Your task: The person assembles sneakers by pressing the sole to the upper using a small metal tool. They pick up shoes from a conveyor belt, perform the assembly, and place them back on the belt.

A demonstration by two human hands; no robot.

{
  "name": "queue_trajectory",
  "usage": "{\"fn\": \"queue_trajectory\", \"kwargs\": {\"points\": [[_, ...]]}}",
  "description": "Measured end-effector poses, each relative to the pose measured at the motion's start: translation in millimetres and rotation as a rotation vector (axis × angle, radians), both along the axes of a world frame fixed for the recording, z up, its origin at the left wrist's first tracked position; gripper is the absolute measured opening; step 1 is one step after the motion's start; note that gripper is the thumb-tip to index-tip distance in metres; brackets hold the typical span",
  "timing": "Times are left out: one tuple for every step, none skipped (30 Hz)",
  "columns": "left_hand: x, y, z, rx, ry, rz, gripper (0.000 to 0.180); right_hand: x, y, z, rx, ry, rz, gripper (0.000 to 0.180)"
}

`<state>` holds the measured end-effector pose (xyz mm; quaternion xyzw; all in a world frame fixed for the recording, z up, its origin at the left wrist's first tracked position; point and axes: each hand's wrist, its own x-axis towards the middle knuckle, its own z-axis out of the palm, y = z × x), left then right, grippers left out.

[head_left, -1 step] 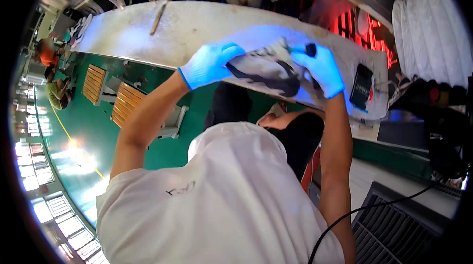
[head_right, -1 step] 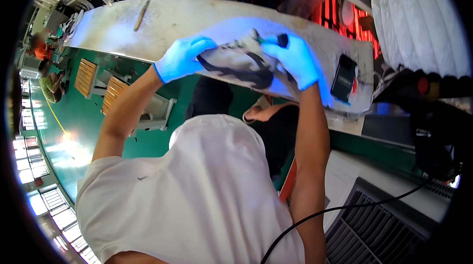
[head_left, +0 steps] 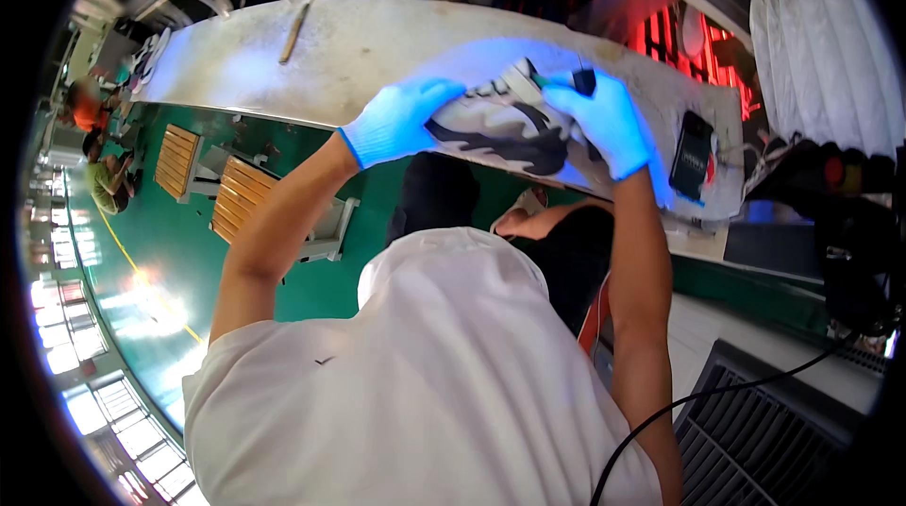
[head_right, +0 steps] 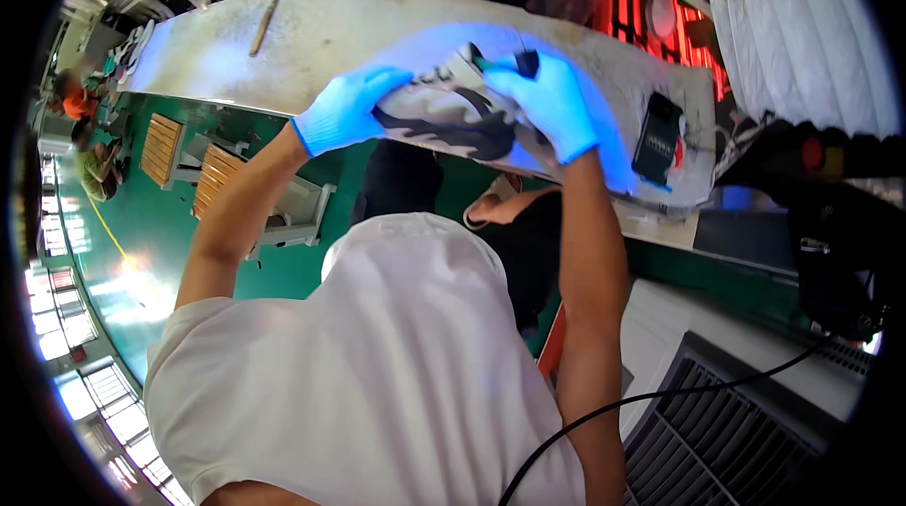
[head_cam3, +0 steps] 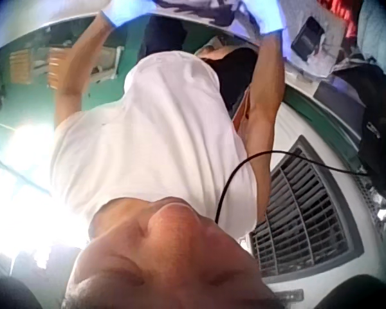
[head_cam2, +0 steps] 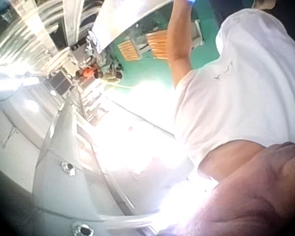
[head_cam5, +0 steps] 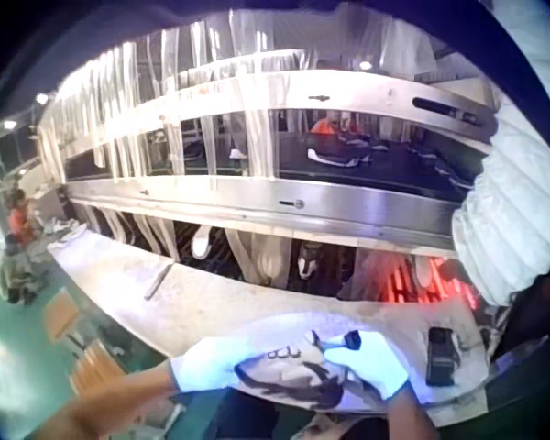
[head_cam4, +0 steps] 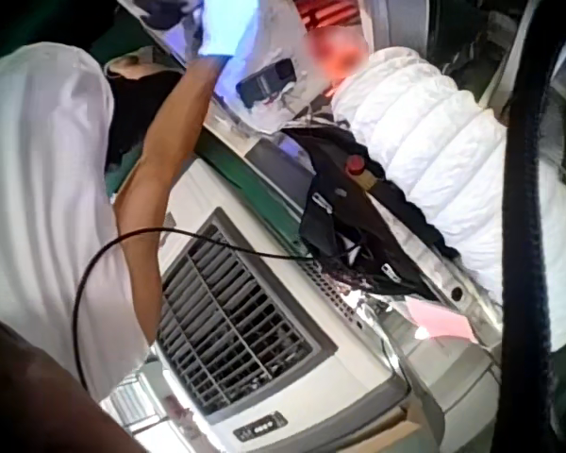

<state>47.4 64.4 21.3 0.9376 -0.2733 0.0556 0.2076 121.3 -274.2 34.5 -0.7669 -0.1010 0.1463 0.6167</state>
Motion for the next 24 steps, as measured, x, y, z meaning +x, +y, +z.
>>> {"fn": "queue_trajectory", "kwargs": {"points": [[-6, -10, 8, 0.038, 0.166, 0.047, 0.106, -4, 6, 12, -0.040, 0.062, 0.014, 0.033], [-8, -23, 18, 0.066, 0.145, 0.033, 0.113, -3, 2, 16, -0.122, 0.064, 0.035, 0.033], [-11, -34, 27, 0.097, 0.126, 0.026, 0.120, -6, 0, 16, -0.094, 0.084, 0.010, 0.032], [-11, -41, 34, 0.130, 0.097, 0.033, 0.127, -7, 0, 17, -0.063, 0.095, -0.004, 0.031], [-6, -46, 34, 0.114, 0.150, 0.032, 0.139, -6, 0, 16, -0.062, 0.086, -0.007, 0.031], [-2, -57, 34, 0.035, 0.143, 0.021, 0.141, -6, -1, 14, -0.061, 0.078, -0.008, 0.031], [2, -71, 35, -0.039, 0.141, 0.015, 0.143, -6, -2, 13, -0.055, 0.073, -0.004, 0.032], [4, -83, 36, -0.117, 0.135, 0.016, 0.145, -7, -2, 11, -0.039, 0.080, -0.014, 0.031], [4, -94, 38, -0.091, 0.226, 0.058, 0.145, -6, -2, 10, -0.023, 0.088, -0.022, 0.031], [7, -98, 40, -0.043, 0.212, 0.064, 0.145, -5, -3, 8, -0.011, 0.095, -0.031, 0.031], [9, -101, 41, 0.005, 0.199, 0.071, 0.146, -5, -4, 6, 0.136, 0.079, -0.163, 0.031], [11, -102, 41, 0.053, 0.186, 0.080, 0.146, -5, -4, 4, 0.283, 0.064, -0.295, 0.031], [11, -99, 37, 0.078, 0.151, 0.056, 0.144, -7, -2, 3, 0.432, 0.051, -0.431, 0.030], [13, -98, 35, 0.072, 0.153, 0.036, 0.143, -6, 6, 3, 0.644, 0.010, -0.549, 0.031], [15, -97, 34, 0.067, 0.155, 0.016, 0.142, -6, 14, 2, 0.660, 0.001, -0.592, 0.032], [18, -96, 34, 0.066, 0.149, -0.004, 0.142, -4, 21, 2, 0.681, -0.014, -0.635, 0.033], [19, -95, 33, 0.065, 0.144, -0.008, 0.141, -3, 24, -4, 0.645, -0.025, -0.614, 0.033], [20, -96, 31, 0.064, 0.140, -0.013, 0.140, -2, 29, -10, 0.609, -0.037, -0.593, 0.033], [19, -95, 29, 0.061, 0.141, -0.008, 0.139, -7, 38, -4, 0.683, -0.041, -0.661, 0.032], [19, -96, 29, 0.070, 0.147, 0.010, 0.139, -10, 44, -2, 0.679, -0.056, -0.636, 0.032], [19, -99, 31, 0.078, 0.152, 0.029, 0.139, -13, 48, -2, 0.676, -0.070, -0.612, 0.032], [20, -102, 33, 0.084, 0.158, 0.044, 0.139, -16, 53, -2, 0.670, -0.087, -0.590, 0.033], [20, -104, 33, 0.044, 0.147, 0.039, 0.134, -21, 62, 0, 0.641, -0.098, -0.552, 0.034], [20, -104, 30, 0.038, 0.136, 0.042, 0.132, -23, 69, 4, 0.664, -0.083, -0.577, 0.034]]}}
